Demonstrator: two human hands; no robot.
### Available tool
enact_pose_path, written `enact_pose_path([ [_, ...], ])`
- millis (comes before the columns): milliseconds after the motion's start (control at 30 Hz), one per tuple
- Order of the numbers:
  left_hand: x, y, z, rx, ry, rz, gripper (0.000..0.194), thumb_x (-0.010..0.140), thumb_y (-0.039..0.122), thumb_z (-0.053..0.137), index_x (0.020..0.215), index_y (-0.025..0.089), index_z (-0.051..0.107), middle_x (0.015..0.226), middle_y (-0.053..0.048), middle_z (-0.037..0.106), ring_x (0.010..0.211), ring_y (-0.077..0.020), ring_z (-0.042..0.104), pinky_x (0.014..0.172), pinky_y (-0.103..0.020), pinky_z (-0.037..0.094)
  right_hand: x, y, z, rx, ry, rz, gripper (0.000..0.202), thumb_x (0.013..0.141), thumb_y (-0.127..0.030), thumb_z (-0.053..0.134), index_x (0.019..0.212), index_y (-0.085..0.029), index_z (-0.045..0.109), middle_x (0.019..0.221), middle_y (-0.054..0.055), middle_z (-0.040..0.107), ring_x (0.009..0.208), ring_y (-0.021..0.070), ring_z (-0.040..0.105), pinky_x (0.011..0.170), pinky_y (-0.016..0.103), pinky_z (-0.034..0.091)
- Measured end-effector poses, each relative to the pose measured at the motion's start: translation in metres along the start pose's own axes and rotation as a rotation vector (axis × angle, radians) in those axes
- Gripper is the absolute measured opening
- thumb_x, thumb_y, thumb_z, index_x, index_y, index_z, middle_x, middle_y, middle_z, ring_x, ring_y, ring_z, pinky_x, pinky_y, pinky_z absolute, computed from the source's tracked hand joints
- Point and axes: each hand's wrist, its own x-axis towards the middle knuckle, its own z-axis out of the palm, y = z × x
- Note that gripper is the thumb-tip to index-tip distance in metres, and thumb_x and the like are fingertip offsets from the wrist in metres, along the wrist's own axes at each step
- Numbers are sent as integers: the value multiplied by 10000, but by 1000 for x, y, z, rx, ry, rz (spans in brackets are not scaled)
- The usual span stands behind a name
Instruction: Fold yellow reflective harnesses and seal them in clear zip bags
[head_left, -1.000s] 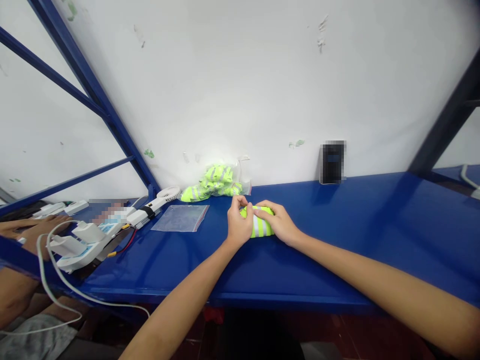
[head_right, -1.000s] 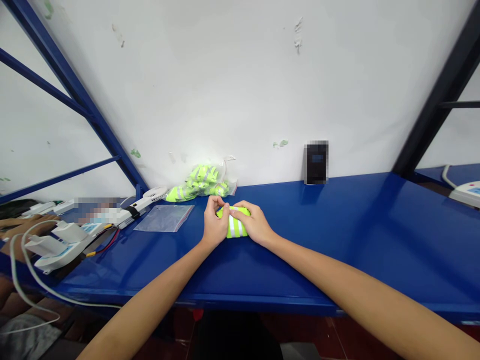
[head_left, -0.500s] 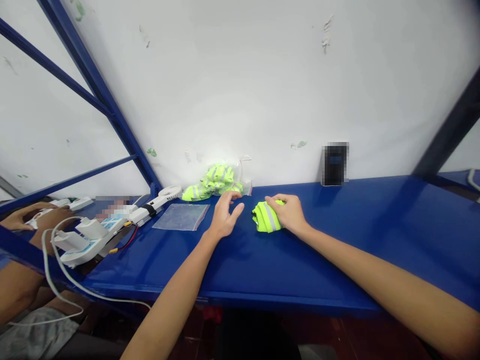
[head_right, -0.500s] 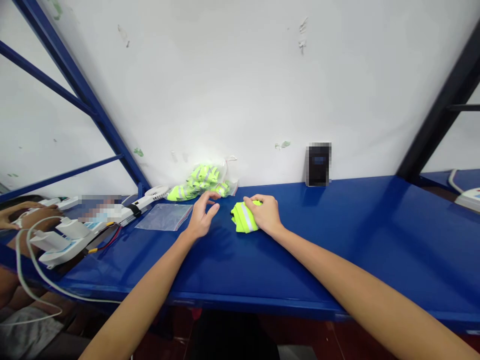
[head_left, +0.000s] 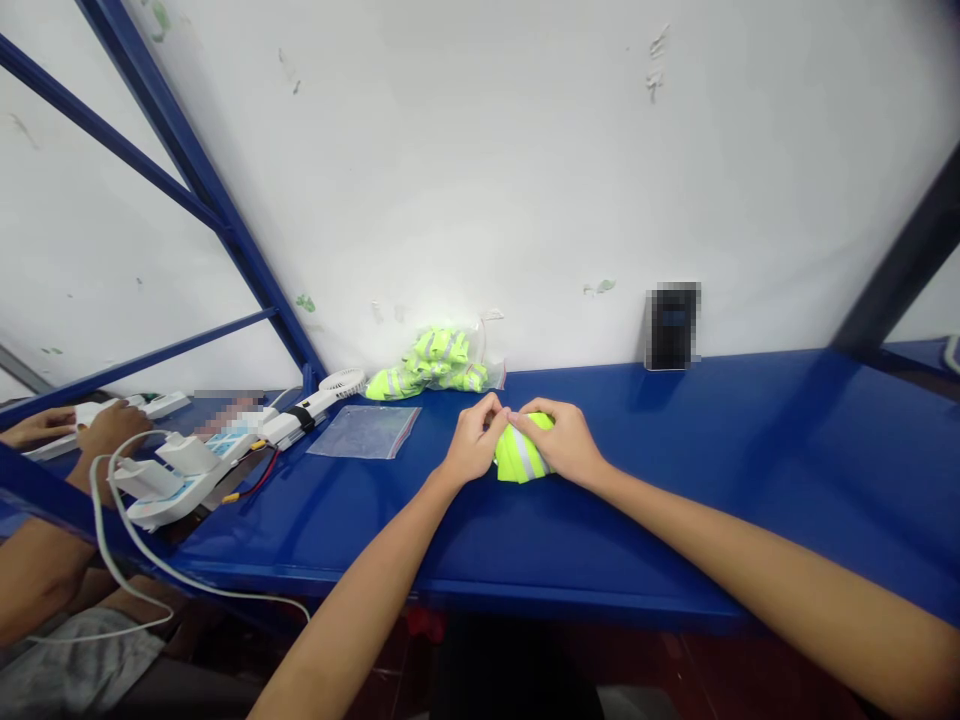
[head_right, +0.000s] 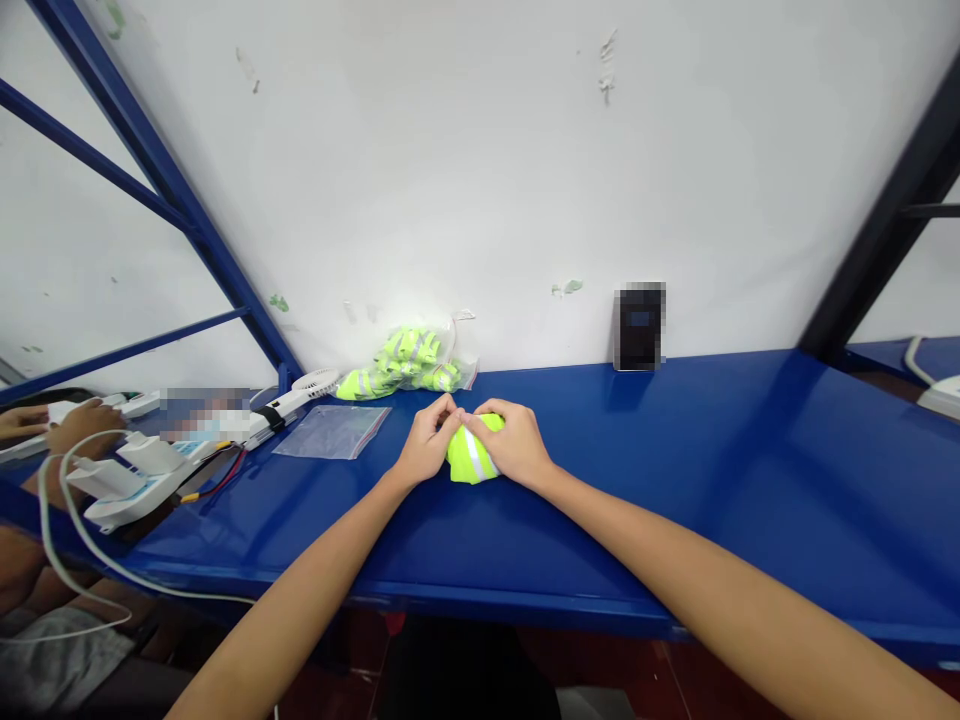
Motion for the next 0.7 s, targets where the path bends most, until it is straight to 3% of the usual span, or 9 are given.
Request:
enact_pose_path([
  [100, 4, -9, -24, 299, 74, -47, 430, 972, 440, 252, 752, 186, 520, 700, -31, 574, 683, -165, 549, 679, -278, 418, 4, 4, -4, -9, -6, 12, 272, 814, -425, 594, 743, -188, 706, 756, 26, 710, 711, 200, 615, 663, 295, 416],
  [200, 4, -25, -62, 827, 165, -285, 348, 907, 462, 386, 948, 175, 580, 967, -142, 652, 963, -286, 596, 798, -365, 437, 10, 12, -12, -42, 31, 34, 289, 811, -439, 598, 747, -183, 715, 763, 28, 713, 711, 200, 612, 650, 296, 407],
  [300, -1, -42, -94, 991, -20, -699, 483, 857, 530, 409, 1033, 123, 601, 1074, -242, 649, 1011, -395, 610, 798, -460, 447, 17, 21, -20, -59, 82, 75, 317, 795, -463, 609, 752, -172, 725, 753, 37, 714, 696, 199, 601, 639, 299, 402],
  [367, -5, -50, -103, 961, -142, -808, 497, 841, 536, 420, 969, 105, 633, 1073, -278, 648, 990, -425, 622, 777, -477, 449, 21, 26, -22, -50, 110, 101, 338, 781, -480, 616, 750, -163, 729, 744, 45, 710, 689, 200, 590, 633, 302, 399],
  [433, -7, -53, -101, 913, -201, -767, 431, 857, 480, 411, 891, 122, 648, 1027, -258, 670, 959, -399, 641, 759, -445, 451, 22, 28, -22, -4, 135, 141, 362, 765, -500, 620, 738, -156, 728, 732, 49, 700, 679, 197, 574, 617, 301, 393],
  [533, -6, -48, -83, 837, -256, -608, 375, 897, 416, 374, 792, 170, 636, 880, -169, 704, 866, -306, 664, 730, -361, 442, 20, 24, -17, 170, 140, 248, 389, 741, -533, 632, 697, -154, 710, 689, 38, 669, 622, 170, 536, 561, 283, 374],
  [633, -5, -35, -60, 684, -327, -397, 419, 930, 442, 342, 714, 193, 601, 680, -92, 675, 695, -226, 643, 679, -305, 420, 15, 16, -10, 363, 97, 360, 388, 709, -540, 665, 676, -154, 690, 645, 26, 641, 561, 143, 501, 509, 264, 360],
  [700, -6, -26, -48, 471, -379, -205, 409, 937, 449, 352, 713, 199, 587, 555, -42, 622, 559, -188, 588, 629, -287, 401, 13, 12, -7, 430, 74, 404, 389, 688, -538, 687, 681, -149, 689, 634, 27, 633, 549, 138, 495, 494, 257, 362],
])
